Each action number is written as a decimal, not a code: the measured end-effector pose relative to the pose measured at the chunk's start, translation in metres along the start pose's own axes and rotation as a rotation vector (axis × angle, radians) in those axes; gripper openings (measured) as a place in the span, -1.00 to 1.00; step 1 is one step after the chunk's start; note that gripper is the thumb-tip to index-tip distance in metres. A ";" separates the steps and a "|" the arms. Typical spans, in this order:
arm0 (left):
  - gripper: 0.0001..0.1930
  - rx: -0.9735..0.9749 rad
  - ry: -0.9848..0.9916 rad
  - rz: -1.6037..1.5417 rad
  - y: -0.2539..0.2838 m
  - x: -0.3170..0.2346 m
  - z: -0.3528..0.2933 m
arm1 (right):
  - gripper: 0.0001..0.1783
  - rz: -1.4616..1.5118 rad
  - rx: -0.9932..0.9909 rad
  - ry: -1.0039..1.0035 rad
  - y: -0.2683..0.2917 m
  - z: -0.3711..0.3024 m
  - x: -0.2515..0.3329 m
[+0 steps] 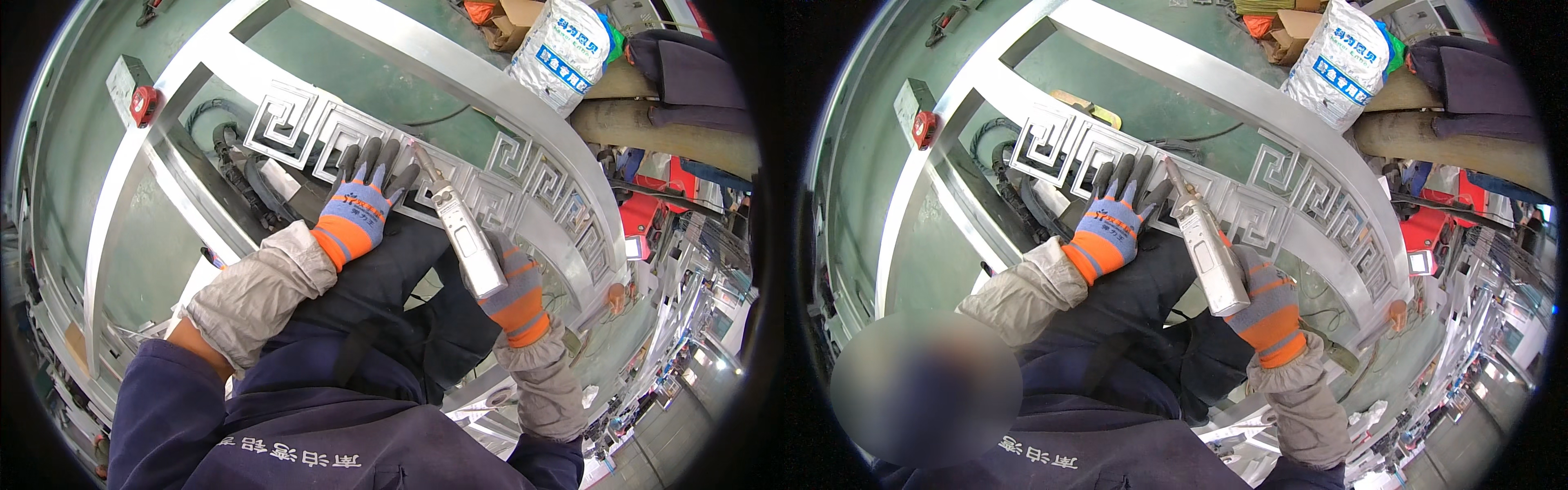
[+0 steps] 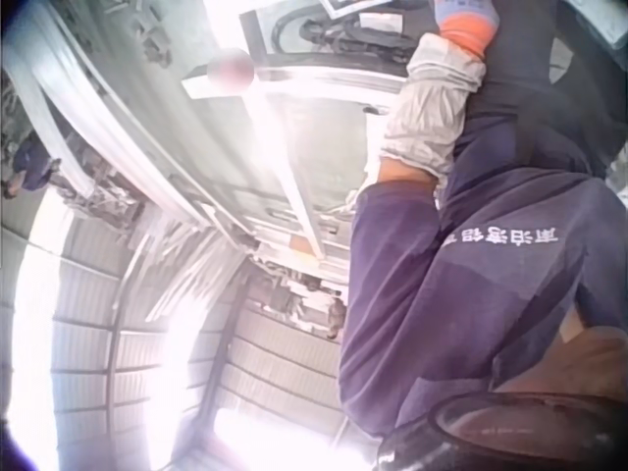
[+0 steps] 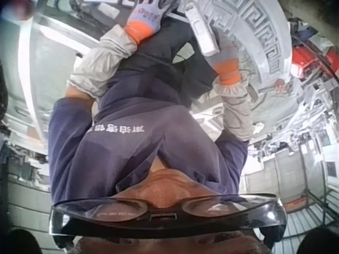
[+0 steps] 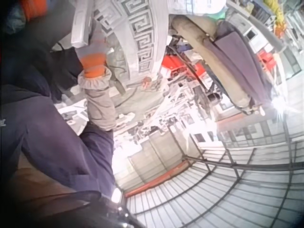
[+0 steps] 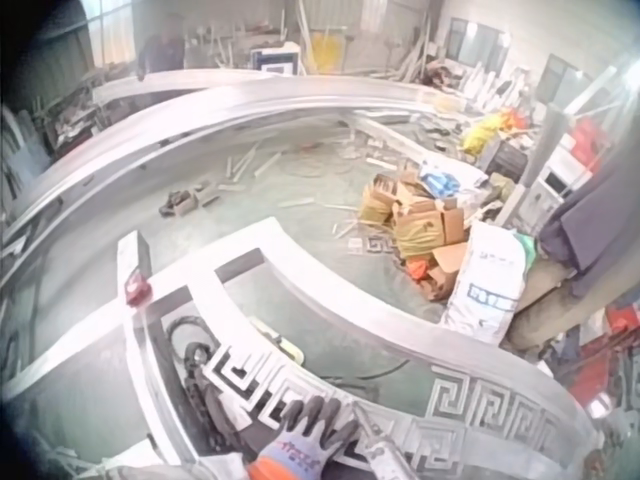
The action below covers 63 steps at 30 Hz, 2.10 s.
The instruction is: The person welds decorative Greek key metal inserts into a curved aluminum frame using a handheld welding torch. They repeatedly position each insert, weld it in place, and adjust alignment along the frame's curve.
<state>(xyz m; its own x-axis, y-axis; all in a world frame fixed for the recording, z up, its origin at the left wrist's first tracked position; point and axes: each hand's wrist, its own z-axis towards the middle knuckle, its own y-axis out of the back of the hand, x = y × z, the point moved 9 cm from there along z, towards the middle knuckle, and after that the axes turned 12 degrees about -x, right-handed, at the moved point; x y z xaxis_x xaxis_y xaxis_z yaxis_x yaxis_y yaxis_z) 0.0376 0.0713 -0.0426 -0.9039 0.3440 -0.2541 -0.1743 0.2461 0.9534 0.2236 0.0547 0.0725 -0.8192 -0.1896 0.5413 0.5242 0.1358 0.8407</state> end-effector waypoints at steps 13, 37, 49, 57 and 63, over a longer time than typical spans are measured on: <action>-0.27 0.195 0.041 -0.062 -0.031 0.005 0.000 | -0.60 -0.004 0.027 -0.002 -0.001 0.000 0.004; -0.37 -0.171 -0.022 0.002 0.014 0.000 -0.002 | -0.50 0.143 -0.100 -0.012 0.022 -0.007 0.017; -0.25 -0.079 -0.043 -0.055 0.013 0.003 0.000 | -0.45 0.056 -0.123 -0.097 0.066 -0.031 0.017; -0.22 -0.316 0.172 -0.214 0.055 0.064 -0.064 | -0.47 0.005 -0.226 -0.108 0.078 -0.050 0.000; -0.10 -0.270 -0.041 0.182 0.054 0.062 -0.038 | -0.47 -0.020 -0.270 -0.084 0.082 -0.048 0.005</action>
<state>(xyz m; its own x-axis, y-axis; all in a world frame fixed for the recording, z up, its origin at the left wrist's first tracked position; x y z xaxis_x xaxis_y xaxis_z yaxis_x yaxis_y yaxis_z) -0.0428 0.0712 -0.0006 -0.9142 0.3978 -0.0770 -0.1140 -0.0703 0.9910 0.2733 0.0185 0.1447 -0.8406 -0.1070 0.5310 0.5413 -0.1337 0.8301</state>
